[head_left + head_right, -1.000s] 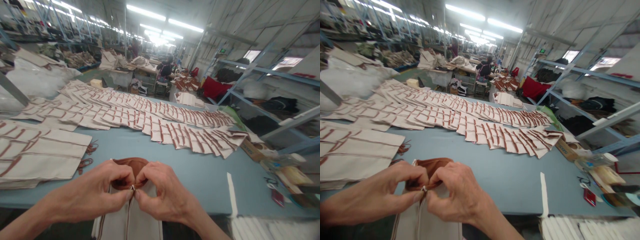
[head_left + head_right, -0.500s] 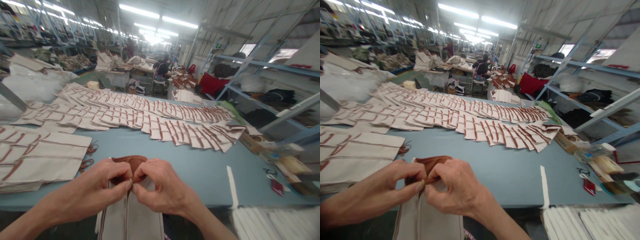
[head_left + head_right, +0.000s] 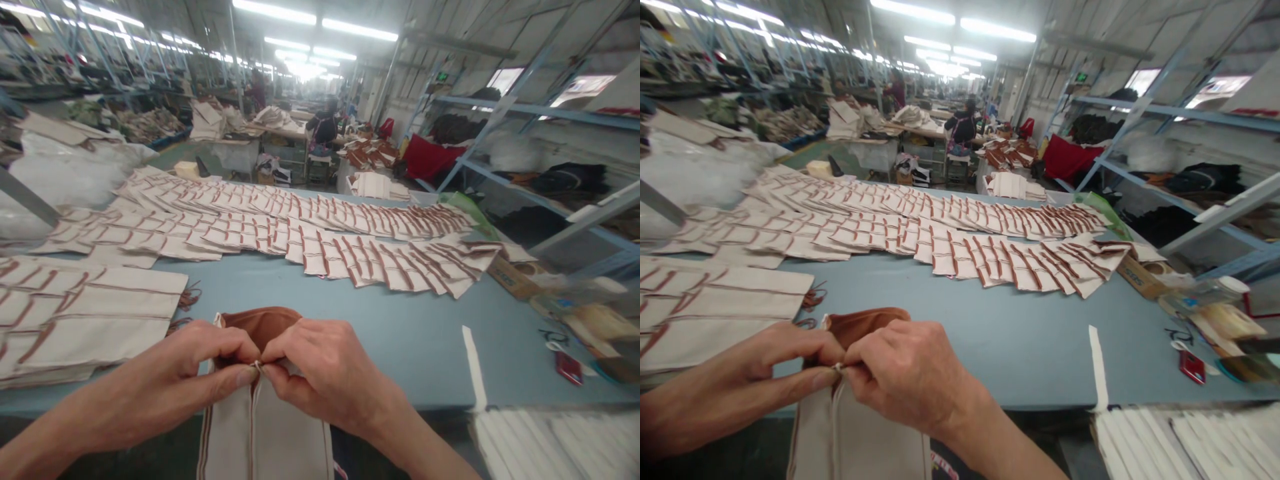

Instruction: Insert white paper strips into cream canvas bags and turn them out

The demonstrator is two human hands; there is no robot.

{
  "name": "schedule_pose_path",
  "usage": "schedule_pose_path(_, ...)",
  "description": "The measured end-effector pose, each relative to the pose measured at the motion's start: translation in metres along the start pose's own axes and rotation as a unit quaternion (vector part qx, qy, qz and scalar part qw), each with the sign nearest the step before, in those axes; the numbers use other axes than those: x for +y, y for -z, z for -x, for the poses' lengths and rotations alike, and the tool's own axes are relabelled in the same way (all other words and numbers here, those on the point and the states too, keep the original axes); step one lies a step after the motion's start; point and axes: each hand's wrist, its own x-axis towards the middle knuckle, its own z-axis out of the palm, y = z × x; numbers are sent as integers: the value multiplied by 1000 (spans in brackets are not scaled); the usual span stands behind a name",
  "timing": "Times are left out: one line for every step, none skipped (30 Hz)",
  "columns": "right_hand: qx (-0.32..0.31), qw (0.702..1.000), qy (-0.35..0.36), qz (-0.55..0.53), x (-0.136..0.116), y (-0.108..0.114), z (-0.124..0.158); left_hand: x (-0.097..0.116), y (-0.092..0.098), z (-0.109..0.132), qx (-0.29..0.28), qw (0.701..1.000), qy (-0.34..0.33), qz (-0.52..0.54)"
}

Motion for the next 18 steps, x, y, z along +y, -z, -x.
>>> schedule_pose_path(1, 1000, -5, 3, 0, -1, -1, 1, 0, 0, -1, 1000, 4, 1)
schedule_pose_path(1, 1000, -13, 6, 0, -2, -1, 3, 1, 0, 4, 1000, 6, 1)
schedule_pose_path(0, 1000, -20, 6, 1, -3, -1, 6, 1, -1, 11, 1000, 6, 0)
schedule_pose_path(-2, 1000, -28, 7, 1, -4, -2, 10, 1, -3, 20, 1000, 7, -3)
schedule_pose_path(-7, 999, -35, 6, 2, -4, -2, 13, 2, -6, 29, 1000, 10, -7)
schedule_pose_path(-16, 999, -43, 3, 3, -5, -2, 16, 2, -8, 34, 999, 12, -10)
schedule_pose_path(-28, 998, -51, 0, 4, -5, -3, 19, 2, -11, 37, 999, 15, -14)
schedule_pose_path(-39, 997, -60, -1, 5, -5, -4, 20, 2, -13, 35, 999, 19, -15)
schedule_pose_path(-51, 996, -68, -1, 5, -4, -5, 21, 2, -16, 33, 999, 23, -16)
schedule_pose_path(-61, 995, -75, -1, 6, -3, -6, 21, 2, -18, 31, 999, 26, -17)
schedule_pose_path(-67, 995, -78, 0, 6, -2, -7, 21, 2, -19, 30, 999, 25, -20)
schedule_pose_path(-69, 994, -81, 0, 6, -2, -8, 21, 1, -21, 32, 999, 22, -28)
schedule_pose_path(-71, 994, -84, -1, 6, -1, -9, 22, 1, -22, 38, 998, 13, -39)
schedule_pose_path(-73, 993, -89, -5, 6, 1, -10, 23, 0, -23, 50, 997, -2, -55)
schedule_pose_path(-76, 992, -98, -16, 6, 2, -11, 24, -1, -24, 68, 995, -21, -76)
schedule_pose_path(-81, 990, -114, -32, 5, 3, -12, 26, -2, -25, 89, 990, -46, -99)
schedule_pose_path(-88, 985, -137, -53, 4, 5, -13, 29, -4, -25, 115, 983, -72, -123)
schedule_pose_path(-96, 978, -167, -78, 3, 7, -13, 30, -5, -26, 141, 975, -97, -143)
